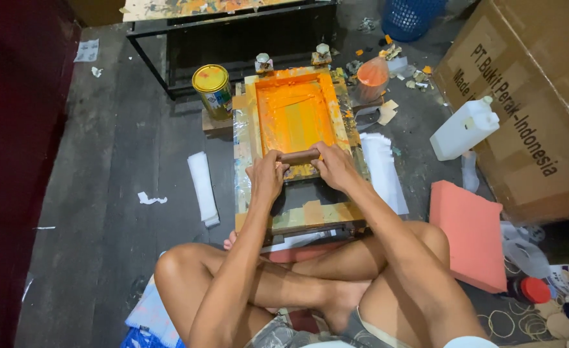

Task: The person sits on the floor and performs screen printing by placing white rectangular sheets into a wooden frame. They use a squeegee to spread orange ink across the screen mesh, then lift the frame to reveal the printed sheet and place it aside.

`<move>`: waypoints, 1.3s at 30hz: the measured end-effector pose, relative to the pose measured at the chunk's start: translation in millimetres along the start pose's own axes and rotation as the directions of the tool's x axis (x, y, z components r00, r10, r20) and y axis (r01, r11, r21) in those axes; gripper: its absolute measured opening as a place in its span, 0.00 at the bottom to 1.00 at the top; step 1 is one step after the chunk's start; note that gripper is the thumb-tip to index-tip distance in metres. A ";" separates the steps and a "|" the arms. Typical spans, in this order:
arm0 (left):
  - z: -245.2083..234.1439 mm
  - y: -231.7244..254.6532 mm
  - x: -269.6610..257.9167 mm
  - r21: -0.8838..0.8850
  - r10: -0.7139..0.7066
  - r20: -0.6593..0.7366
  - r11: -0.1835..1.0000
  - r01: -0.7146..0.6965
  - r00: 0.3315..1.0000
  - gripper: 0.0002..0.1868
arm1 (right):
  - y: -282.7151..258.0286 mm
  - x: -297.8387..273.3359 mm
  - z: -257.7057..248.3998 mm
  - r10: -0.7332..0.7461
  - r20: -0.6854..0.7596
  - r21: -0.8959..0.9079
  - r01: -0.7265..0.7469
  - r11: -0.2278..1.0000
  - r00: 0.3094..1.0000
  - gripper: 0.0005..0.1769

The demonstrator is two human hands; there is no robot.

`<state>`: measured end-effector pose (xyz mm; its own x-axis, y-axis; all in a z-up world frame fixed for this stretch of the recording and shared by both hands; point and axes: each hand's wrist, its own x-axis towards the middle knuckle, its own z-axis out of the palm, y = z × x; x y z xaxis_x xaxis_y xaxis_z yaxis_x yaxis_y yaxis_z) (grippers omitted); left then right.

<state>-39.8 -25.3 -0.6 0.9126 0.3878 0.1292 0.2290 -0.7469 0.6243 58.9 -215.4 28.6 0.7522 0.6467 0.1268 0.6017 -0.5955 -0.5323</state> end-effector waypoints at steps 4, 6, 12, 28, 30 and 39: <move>-4.2 5.1 -0.5 0.001 -0.015 0.009 1.000 0.015 1.000 0.11 | 0.6 -0.2 -0.2 -0.043 -0.032 -0.009 0.043 0.999 0.999 0.07; -4.2 4.1 0.2 0.009 -0.021 0.019 1.000 0.021 1.000 0.11 | 0.9 0.8 0.0 -0.024 -0.023 -0.002 0.024 1.000 0.999 0.09; -6.9 2.7 6.8 -0.012 -0.015 0.045 1.000 0.016 0.999 0.10 | -6.2 4.1 -10.4 -0.020 0.018 0.036 0.020 0.999 1.000 0.15; 5.7 -20.7 82.4 -0.040 -0.043 0.152 0.998 0.050 0.987 0.24 | 39.6 73.0 8.3 0.015 0.056 -0.003 -0.015 1.000 0.998 0.44; 6.2 -21.5 97.9 -0.027 -0.026 0.127 0.999 0.030 0.992 0.26 | 39.4 85.4 4.4 0.022 0.017 0.042 -0.023 0.999 1.000 0.41; 10.4 -22.9 146.8 -0.045 0.078 -0.039 0.996 -0.080 0.996 0.17 | 53.0 136.9 12.1 -0.033 -0.089 -0.058 0.028 0.998 0.995 0.37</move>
